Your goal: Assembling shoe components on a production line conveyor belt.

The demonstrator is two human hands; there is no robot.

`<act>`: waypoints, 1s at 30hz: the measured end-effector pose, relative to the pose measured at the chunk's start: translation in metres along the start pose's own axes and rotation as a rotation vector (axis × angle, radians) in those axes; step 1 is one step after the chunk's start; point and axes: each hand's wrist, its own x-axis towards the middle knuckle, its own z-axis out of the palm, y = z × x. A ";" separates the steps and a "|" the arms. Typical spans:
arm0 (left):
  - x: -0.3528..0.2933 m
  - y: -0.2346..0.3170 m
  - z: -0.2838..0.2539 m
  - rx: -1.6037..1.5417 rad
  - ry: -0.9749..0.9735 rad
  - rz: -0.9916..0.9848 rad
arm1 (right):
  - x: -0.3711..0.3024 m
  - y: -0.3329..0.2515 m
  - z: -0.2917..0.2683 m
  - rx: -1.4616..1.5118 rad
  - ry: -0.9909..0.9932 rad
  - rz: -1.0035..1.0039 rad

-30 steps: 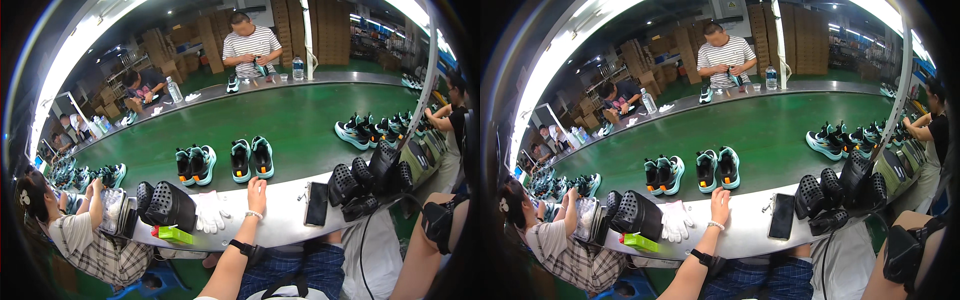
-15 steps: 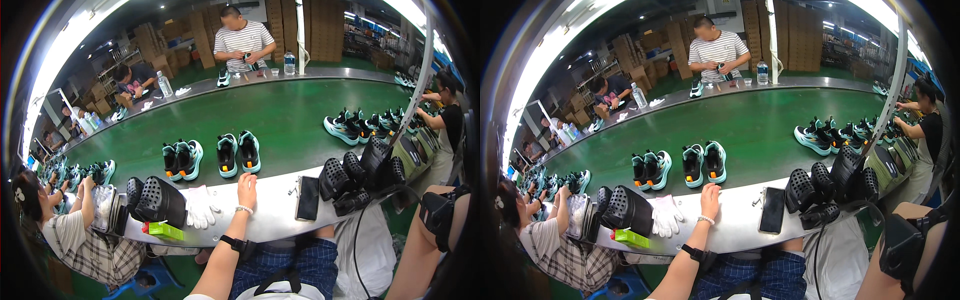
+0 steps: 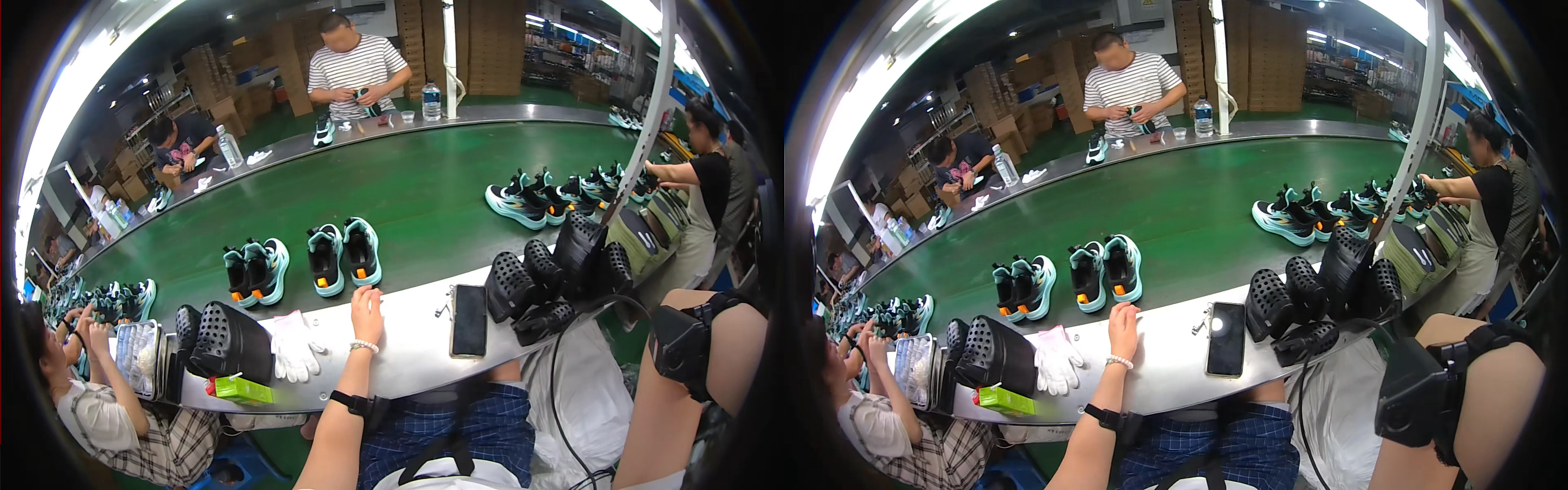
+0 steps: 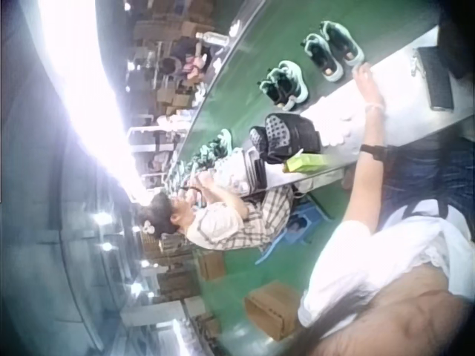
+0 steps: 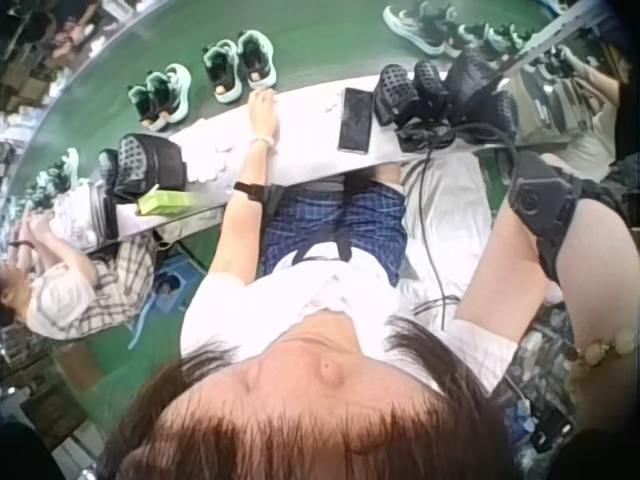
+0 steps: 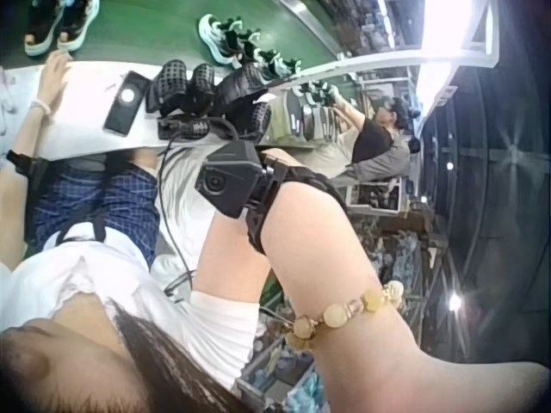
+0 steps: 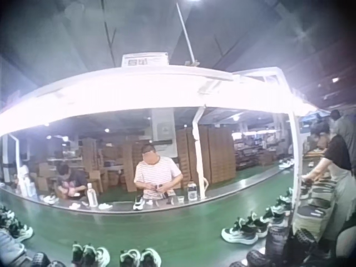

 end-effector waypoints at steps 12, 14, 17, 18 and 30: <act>0.003 -0.021 0.004 0.136 -0.020 0.058 | -0.004 0.005 0.005 0.117 0.057 -0.069; 0.000 -0.024 0.002 0.113 -0.010 0.015 | -0.006 0.004 0.006 0.126 0.069 -0.082; 0.003 -0.024 0.002 0.116 -0.013 0.028 | -0.006 0.000 0.005 0.138 0.065 -0.101; 0.005 -0.023 0.004 0.109 -0.005 0.029 | -0.004 -0.001 0.005 0.145 0.059 -0.109; 0.001 -0.005 -0.007 0.227 0.071 0.099 | -0.013 -0.001 0.019 0.217 0.078 -0.141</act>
